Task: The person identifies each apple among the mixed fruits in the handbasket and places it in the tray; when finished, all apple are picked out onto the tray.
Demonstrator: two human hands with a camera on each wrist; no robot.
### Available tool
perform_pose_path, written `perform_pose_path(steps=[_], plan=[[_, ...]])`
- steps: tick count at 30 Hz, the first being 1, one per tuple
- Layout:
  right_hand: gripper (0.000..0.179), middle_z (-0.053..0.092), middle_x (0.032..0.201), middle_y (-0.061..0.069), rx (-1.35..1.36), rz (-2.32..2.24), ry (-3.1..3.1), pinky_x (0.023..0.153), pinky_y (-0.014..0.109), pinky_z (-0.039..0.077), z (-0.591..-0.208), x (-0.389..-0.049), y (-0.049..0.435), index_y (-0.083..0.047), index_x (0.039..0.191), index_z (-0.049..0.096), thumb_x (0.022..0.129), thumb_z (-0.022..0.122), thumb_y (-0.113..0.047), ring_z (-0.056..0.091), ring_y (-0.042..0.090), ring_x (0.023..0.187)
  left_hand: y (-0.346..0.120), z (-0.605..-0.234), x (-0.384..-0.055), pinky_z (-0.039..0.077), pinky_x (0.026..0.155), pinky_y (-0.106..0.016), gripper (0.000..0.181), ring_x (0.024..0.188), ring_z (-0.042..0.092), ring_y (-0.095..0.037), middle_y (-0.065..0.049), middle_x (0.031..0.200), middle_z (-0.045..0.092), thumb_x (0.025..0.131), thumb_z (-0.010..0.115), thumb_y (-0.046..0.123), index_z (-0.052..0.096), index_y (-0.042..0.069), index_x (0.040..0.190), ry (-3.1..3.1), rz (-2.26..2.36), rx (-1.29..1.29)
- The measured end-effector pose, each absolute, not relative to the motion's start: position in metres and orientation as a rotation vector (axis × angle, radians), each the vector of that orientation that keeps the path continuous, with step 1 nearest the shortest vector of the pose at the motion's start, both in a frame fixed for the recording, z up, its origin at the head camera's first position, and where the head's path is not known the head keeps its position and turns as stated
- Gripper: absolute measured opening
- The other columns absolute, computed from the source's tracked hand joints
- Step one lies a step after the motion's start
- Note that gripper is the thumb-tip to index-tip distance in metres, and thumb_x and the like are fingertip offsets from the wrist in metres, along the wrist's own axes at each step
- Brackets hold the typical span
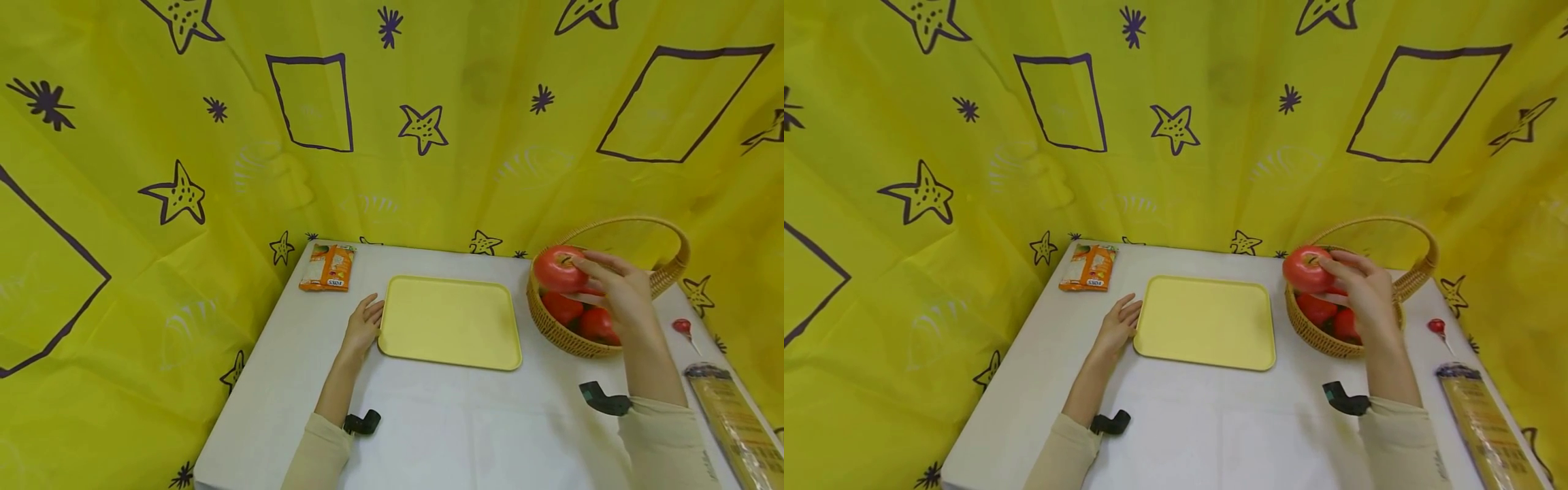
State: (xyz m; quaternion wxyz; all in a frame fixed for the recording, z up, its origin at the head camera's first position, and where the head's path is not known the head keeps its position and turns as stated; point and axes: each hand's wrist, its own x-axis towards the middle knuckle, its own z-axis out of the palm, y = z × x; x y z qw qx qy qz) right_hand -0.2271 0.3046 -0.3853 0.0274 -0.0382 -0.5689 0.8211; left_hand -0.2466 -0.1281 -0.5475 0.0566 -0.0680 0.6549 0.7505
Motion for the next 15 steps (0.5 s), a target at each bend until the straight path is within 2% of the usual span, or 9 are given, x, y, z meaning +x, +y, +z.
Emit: perform_pose_path(steps=[6,15], plan=[[0.013,0.072,0.099,-0.005,-0.163,2.499,-1.836,0.063,0.039,0.067,-0.385,-0.229,0.295,-0.014,0.104,0.077,0.097,0.072,-0.006,0.077,0.017,0.076,-0.13,-0.55,-0.247,0.038,0.123,-0.044,0.096,0.149,0.04,-0.04,-0.028,0.158,0.042,0.075,0.031,-0.036,0.034,0.006,0.162,1.973,2.268,-0.195],[0.013,0.071,0.097,-0.008,-0.154,2.432,-1.917,0.062,0.036,0.066,-0.385,-0.233,0.278,-0.017,0.104,0.076,0.096,0.073,-0.007,0.077,0.016,0.074,-0.131,-0.55,-0.247,0.038,0.123,-0.042,0.093,0.149,0.04,-0.039,-0.028,0.157,0.043,0.073,0.032,-0.036,0.039,0.001,0.158,1.999,2.256,-0.179]])
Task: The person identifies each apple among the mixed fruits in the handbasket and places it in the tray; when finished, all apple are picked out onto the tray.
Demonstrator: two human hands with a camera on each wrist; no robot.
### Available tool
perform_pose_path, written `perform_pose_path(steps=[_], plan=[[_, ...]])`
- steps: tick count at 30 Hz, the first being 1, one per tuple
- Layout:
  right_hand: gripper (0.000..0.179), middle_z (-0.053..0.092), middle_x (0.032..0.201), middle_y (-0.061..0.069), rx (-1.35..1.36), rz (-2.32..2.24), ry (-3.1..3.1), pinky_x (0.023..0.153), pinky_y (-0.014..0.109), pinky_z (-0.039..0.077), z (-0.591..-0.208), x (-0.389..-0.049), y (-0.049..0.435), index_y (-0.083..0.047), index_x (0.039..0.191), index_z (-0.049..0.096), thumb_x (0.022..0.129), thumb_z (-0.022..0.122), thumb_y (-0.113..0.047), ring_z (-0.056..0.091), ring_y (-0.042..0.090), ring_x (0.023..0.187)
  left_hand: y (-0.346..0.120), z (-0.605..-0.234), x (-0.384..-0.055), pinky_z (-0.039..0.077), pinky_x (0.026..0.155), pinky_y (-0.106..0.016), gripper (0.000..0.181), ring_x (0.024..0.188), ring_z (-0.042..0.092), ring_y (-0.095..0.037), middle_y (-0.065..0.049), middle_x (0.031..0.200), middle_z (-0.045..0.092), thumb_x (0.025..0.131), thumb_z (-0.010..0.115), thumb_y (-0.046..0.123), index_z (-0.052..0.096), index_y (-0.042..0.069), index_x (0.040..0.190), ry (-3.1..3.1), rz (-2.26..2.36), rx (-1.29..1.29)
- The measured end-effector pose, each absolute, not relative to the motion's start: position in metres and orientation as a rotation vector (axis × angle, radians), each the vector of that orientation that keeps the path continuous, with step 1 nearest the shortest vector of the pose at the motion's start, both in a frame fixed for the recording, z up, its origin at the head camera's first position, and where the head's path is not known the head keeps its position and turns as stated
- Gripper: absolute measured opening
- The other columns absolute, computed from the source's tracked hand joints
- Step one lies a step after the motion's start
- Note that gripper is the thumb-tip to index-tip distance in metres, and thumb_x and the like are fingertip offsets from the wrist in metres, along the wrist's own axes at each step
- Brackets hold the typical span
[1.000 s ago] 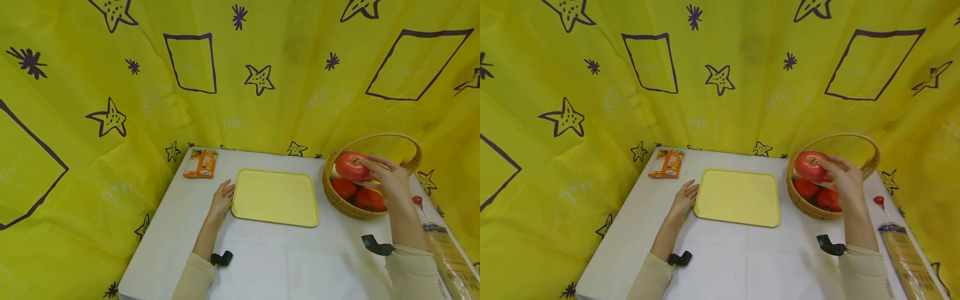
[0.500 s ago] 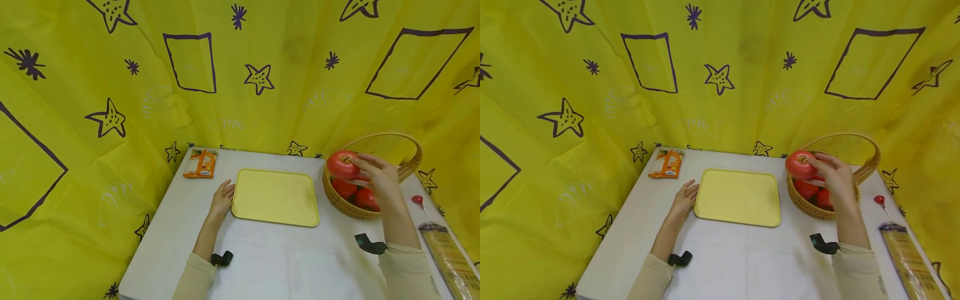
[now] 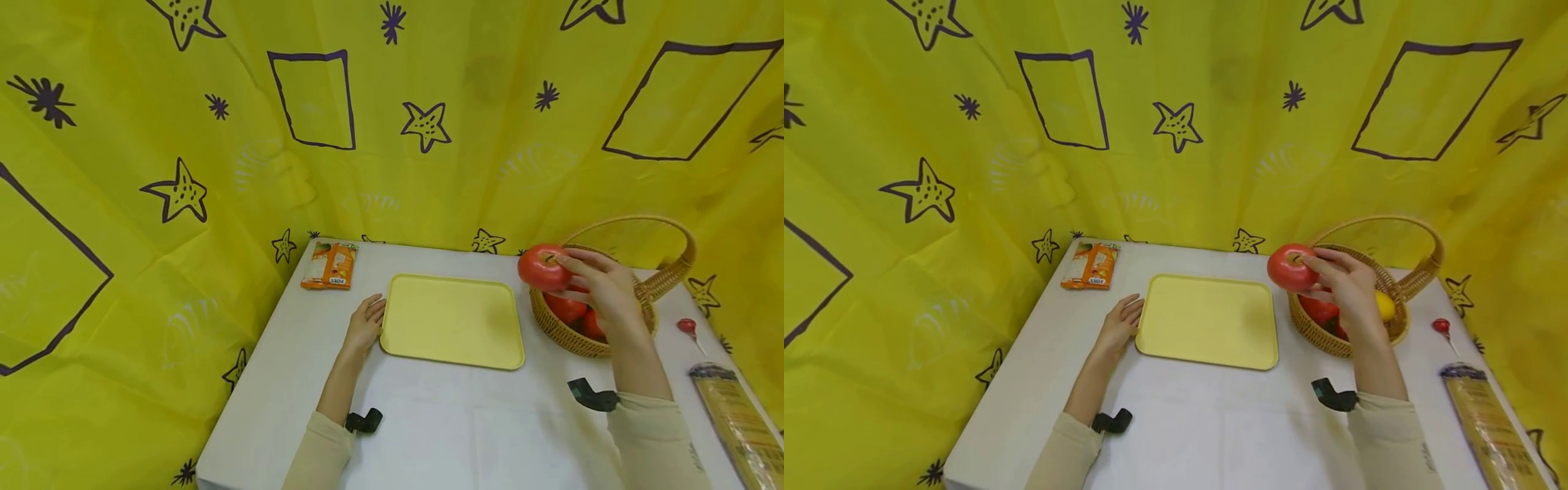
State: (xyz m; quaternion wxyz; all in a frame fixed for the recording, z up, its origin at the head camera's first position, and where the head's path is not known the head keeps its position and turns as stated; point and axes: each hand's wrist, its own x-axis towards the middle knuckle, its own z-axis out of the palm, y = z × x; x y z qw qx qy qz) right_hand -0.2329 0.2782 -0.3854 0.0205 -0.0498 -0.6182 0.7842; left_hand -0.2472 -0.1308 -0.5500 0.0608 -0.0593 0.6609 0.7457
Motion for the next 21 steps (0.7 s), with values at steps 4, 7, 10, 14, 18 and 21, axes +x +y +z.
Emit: perform_pose_path(steps=[4,7,10,14,18,21], plan=[[0.013,0.066,0.108,-0.006,-0.17,2.431,-1.956,0.064,0.034,0.066,-0.386,-0.236,0.271,-0.018,0.107,0.075,0.095,0.075,-0.012,0.077,0.014,0.077,-0.131,-0.549,-0.246,0.039,0.123,-0.041,0.089,0.148,0.041,-0.038,-0.027,0.157,0.044,0.076,0.032,-0.035,0.039,0.001,0.157,2.016,2.242,-0.19],[0.018,0.058,0.117,-0.001,-0.173,2.426,-1.991,0.067,0.034,0.066,-0.387,-0.239,0.265,-0.017,0.111,0.072,0.094,0.078,-0.017,0.077,0.013,0.081,-0.131,-0.549,-0.245,0.039,0.123,-0.041,0.086,0.148,0.042,-0.038,-0.026,0.156,0.045,0.079,0.032,-0.034,0.04,0.0,0.157,2.028,2.234,-0.195],[0.021,0.055,0.121,0.0,-0.151,2.433,-1.998,0.069,0.034,0.067,-0.388,-0.243,0.259,-0.015,0.113,0.07,0.094,0.078,-0.018,0.077,0.013,0.083,-0.131,-0.549,-0.246,0.039,0.123,-0.041,0.086,0.148,0.042,-0.038,-0.026,0.157,0.045,0.079,0.032,-0.034,0.04,0.0,0.157,2.027,2.24,-0.195],[0.024,0.055,0.121,0.001,-0.121,2.437,-2.017,0.07,0.033,0.067,-0.392,-0.248,0.251,-0.012,0.116,0.069,0.095,0.077,-0.019,0.076,0.012,0.085,-0.131,-0.549,-0.247,0.039,0.122,-0.041,0.087,0.148,0.043,-0.038,-0.027,0.156,0.045,0.077,0.032,-0.035,0.04,0.0,0.157,2.023,2.249,-0.188],[0.035,0.057,0.12,0.001,-0.138,2.419,-2.065,0.071,0.033,0.067,-0.396,-0.254,0.242,-0.008,0.123,0.065,0.094,0.079,-0.023,0.075,0.011,0.085,-0.131,-0.551,-0.249,0.039,0.123,-0.041,0.091,0.148,0.043,-0.038,-0.028,0.156,0.045,0.073,0.031,-0.036,0.04,-0.001,0.156,2.006,2.268,-0.184],[0.046,0.057,0.121,0.001,-0.138,2.403,-2.11,0.073,0.034,0.067,-0.401,-0.26,0.235,-0.005,0.13,0.059,0.094,0.079,-0.025,0.075,0.01,0.087,-0.131,-0.552,-0.249,0.038,0.123,-0.041,0.092,0.148,0.042,-0.038,-0.029,0.156,0.045,0.071,0.03,-0.037,0.039,-0.003,0.156,1.99,2.285,-0.179]])
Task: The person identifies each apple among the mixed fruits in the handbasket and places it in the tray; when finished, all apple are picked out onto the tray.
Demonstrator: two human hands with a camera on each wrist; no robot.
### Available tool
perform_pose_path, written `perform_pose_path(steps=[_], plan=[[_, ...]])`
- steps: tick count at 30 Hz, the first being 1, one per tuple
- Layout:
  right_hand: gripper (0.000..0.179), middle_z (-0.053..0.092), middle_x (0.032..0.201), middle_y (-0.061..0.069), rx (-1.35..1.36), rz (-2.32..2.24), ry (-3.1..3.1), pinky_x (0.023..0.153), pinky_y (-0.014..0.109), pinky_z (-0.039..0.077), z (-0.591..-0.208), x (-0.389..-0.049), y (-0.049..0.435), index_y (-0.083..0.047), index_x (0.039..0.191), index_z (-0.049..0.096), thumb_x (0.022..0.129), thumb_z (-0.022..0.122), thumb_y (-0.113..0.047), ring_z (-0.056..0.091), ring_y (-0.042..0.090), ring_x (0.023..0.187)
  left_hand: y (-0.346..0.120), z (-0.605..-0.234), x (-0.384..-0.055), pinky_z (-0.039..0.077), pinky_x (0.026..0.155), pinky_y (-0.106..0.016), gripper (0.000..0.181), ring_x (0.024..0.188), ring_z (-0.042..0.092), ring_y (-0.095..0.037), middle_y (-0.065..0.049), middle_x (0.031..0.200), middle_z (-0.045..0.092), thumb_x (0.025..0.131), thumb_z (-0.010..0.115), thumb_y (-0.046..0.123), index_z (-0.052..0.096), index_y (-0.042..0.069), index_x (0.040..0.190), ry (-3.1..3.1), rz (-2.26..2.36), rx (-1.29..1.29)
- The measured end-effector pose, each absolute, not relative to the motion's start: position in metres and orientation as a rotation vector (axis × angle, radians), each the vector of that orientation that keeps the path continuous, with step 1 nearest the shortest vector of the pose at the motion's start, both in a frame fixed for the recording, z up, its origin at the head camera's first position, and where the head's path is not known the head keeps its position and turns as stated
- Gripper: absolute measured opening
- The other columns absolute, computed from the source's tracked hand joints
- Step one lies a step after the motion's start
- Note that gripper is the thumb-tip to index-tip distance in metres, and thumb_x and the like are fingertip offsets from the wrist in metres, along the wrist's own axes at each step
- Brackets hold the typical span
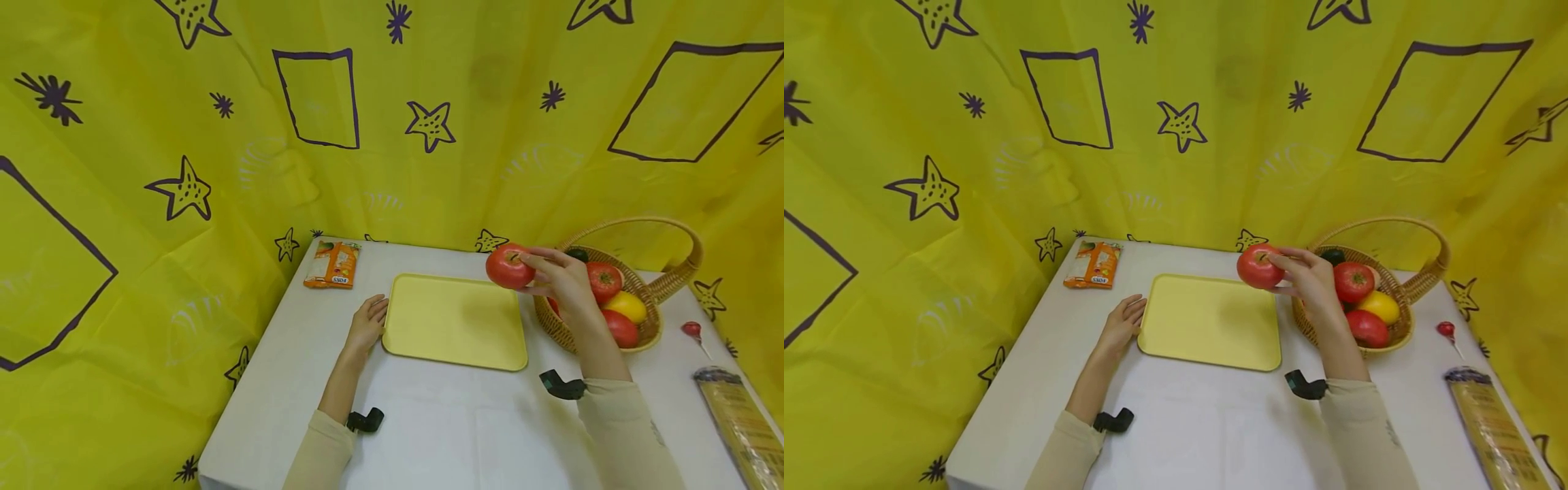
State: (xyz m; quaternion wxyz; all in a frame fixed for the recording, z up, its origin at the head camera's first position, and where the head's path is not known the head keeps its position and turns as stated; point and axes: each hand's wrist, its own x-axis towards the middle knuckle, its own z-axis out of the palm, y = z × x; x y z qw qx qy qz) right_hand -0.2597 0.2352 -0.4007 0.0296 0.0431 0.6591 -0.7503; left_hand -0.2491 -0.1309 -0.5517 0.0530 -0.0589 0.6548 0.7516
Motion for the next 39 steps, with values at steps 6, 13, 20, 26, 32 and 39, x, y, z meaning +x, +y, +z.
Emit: perform_pose_path(steps=[6,13,20,26,32,39], plan=[[0.045,0.062,0.118,0.0,0.14,-2.302,2.047,0.073,0.036,0.067,-0.41,-0.269,0.22,-0.005,0.129,0.061,0.093,0.08,-0.024,0.074,0.012,0.087,-0.131,-0.551,-0.25,0.037,0.123,-0.041,0.092,0.148,0.041,-0.039,-0.029,0.156,0.044,0.071,0.029,-0.038,0.039,-0.004,0.155,1.982,2.288,-0.179],[0.044,0.065,0.113,-0.002,0.119,-2.297,2.042,0.073,0.04,0.067,-0.417,-0.276,0.201,-0.004,0.129,0.059,0.094,0.079,-0.022,0.074,0.012,0.086,-0.131,-0.55,-0.249,0.037,0.124,-0.04,0.091,0.148,0.041,-0.038,-0.029,0.156,0.044,0.07,0.029,-0.038,0.04,-0.004,0.154,1.984,2.281,-0.18],[0.05,0.068,0.109,-0.002,0.104,-2.253,2.057,0.075,0.039,0.067,-0.423,-0.286,0.181,-0.001,0.134,0.056,0.094,0.078,-0.022,0.075,0.012,0.084,-0.132,-0.55,-0.249,0.037,0.124,-0.04,0.091,0.149,0.041,-0.037,-0.026,0.157,0.044,0.071,0.03,-0.036,0.04,-0.003,0.155,1.971,2.273,-0.188],[0.062,0.056,0.13,0.01,0.075,-2.187,2.101,0.08,0.042,0.067,-0.43,-0.295,0.168,0.005,0.144,0.049,0.096,0.075,-0.024,0.074,0.013,0.088,-0.132,-0.551,-0.25,0.037,0.124,-0.04,0.09,0.149,0.04,-0.036,-0.026,0.157,0.044,0.072,0.032,-0.036,0.04,-0.002,0.155,1.965,2.277,-0.191],[0.065,0.055,0.139,0.02,0.102,-2.138,2.124,0.083,0.042,0.066,-0.437,-0.303,0.153,0.003,0.147,0.05,0.096,0.076,-0.028,0.074,0.013,0.091,-0.131,-0.55,-0.248,0.036,0.125,-0.041,0.088,0.15,0.039,-0.037,-0.026,0.157,0.044,0.074,0.032,-0.035,0.039,-0.003,0.155,1.986,2.264,-0.174],[0.064,0.054,0.145,0.025,0.169,-2.108,2.114,0.088,0.047,0.065,-0.448,-0.313,0.136,0.002,0.147,0.051,0.095,0.076,-0.026,0.073,0.026,0.103,-0.132,-0.55,-0.248,0.036,0.125,-0.041,0.088,0.15,0.04,-0.036,-0.025,0.157,0.045,0.073,0.033,-0.035,0.04,-0.003,0.155,1.993,2.252,-0.18]])
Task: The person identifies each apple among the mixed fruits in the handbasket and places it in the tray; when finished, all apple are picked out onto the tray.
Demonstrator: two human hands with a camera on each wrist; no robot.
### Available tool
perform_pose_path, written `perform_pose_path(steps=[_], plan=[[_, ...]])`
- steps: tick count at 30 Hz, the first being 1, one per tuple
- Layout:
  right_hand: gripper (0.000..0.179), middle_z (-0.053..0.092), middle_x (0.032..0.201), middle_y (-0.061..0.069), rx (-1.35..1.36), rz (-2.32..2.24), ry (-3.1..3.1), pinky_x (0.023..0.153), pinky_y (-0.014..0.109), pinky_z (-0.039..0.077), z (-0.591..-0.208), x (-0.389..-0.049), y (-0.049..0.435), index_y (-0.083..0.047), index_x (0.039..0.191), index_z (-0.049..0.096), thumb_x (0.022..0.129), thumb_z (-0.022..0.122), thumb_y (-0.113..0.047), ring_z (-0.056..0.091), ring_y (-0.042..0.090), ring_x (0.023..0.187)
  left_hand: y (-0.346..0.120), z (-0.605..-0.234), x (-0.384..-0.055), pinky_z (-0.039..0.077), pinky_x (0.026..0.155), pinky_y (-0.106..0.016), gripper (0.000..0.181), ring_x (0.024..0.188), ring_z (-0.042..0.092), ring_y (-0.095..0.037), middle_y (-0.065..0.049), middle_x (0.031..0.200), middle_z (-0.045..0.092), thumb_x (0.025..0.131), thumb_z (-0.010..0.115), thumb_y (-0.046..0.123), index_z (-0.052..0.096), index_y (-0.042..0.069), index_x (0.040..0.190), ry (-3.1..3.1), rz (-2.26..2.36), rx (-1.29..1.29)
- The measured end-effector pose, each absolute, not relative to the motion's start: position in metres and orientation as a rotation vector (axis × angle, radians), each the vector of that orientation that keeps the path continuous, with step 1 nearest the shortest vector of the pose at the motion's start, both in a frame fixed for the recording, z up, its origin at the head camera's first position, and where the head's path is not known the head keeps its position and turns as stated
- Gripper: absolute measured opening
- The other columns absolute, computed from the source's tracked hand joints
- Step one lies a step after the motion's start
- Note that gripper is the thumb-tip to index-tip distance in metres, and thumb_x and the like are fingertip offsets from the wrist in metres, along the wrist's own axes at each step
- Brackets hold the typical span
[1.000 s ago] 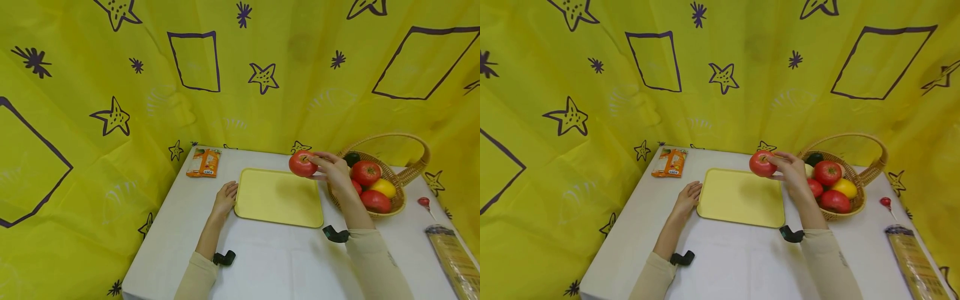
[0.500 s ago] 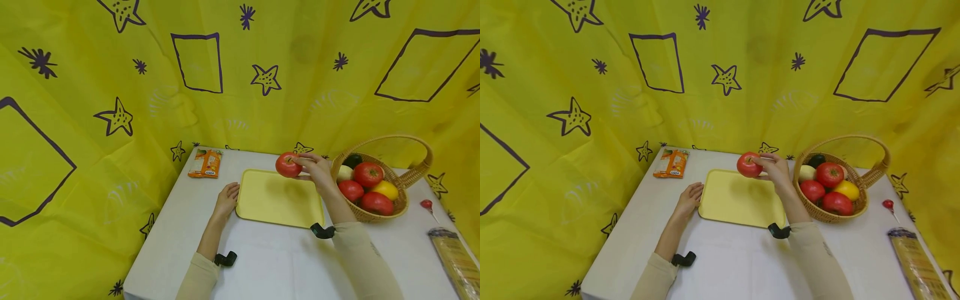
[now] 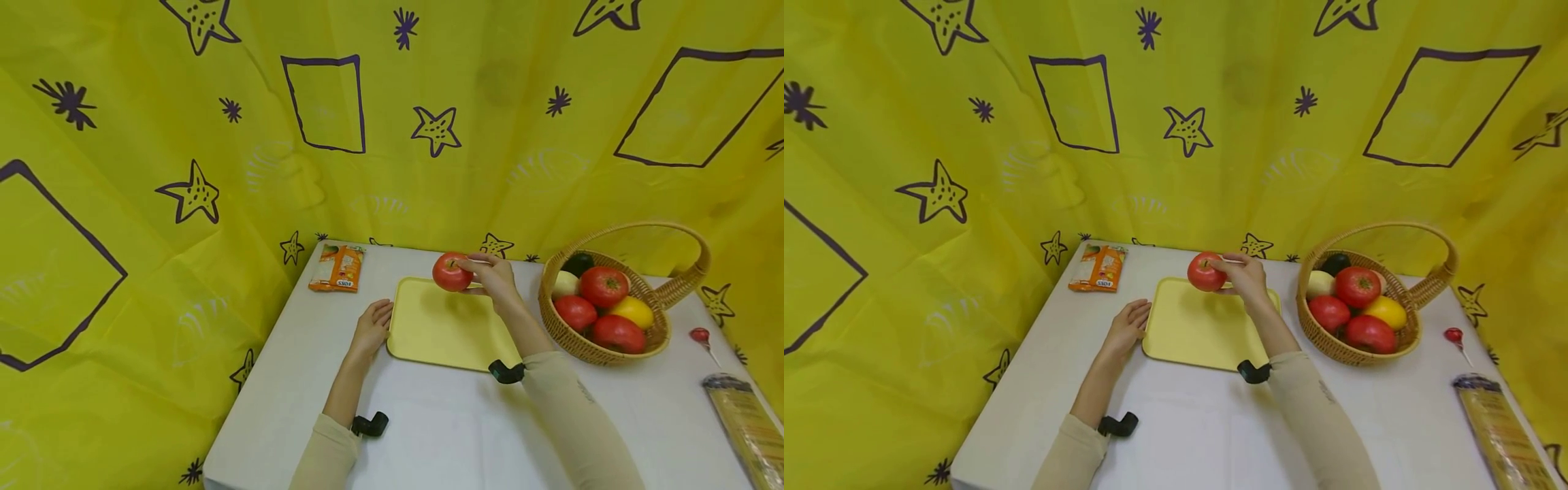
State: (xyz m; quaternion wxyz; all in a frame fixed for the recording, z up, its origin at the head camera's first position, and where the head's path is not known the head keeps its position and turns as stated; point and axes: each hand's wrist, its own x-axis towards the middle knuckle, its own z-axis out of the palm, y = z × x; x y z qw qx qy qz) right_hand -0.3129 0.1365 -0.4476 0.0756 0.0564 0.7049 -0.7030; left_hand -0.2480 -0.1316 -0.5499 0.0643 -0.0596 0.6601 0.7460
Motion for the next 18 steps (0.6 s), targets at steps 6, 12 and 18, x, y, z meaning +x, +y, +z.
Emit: perform_pose_path(steps=[6,12,18], plan=[[0.062,0.053,0.147,0.026,0.189,-2.114,2.106,0.084,0.045,0.066,-0.458,-0.319,0.131,0.003,0.145,0.053,0.095,0.076,-0.024,0.069,0.038,0.117,-0.13,-0.552,-0.248,0.034,0.125,-0.04,0.089,0.15,0.039,-0.036,-0.025,0.158,0.044,0.071,0.032,-0.036,0.04,-0.003,0.154,1.994,2.241,-0.165],[0.06,0.056,0.143,0.025,0.224,-2.129,2.082,0.084,0.046,0.066,-0.47,-0.327,0.117,0.002,0.143,0.055,0.093,0.078,-0.024,0.073,0.031,0.105,-0.132,-0.554,-0.25,0.034,0.125,-0.041,0.09,0.151,0.038,-0.037,-0.026,0.158,0.043,0.071,0.032,-0.037,0.039,-0.004,0.155,1.986,2.253,-0.174],[0.057,0.062,0.135,0.022,0.315,-2.105,2.087,0.081,0.046,0.067,-0.48,-0.331,0.1,-0.002,0.139,0.06,0.09,0.08,-0.022,0.069,0.025,0.097,-0.133,-0.554,-0.251,0.034,0.125,-0.04,0.089,0.151,0.039,-0.036,-0.025,0.158,0.043,0.072,0.034,-0.037,0.039,-0.003,0.155,1.992,2.24,-0.164]])
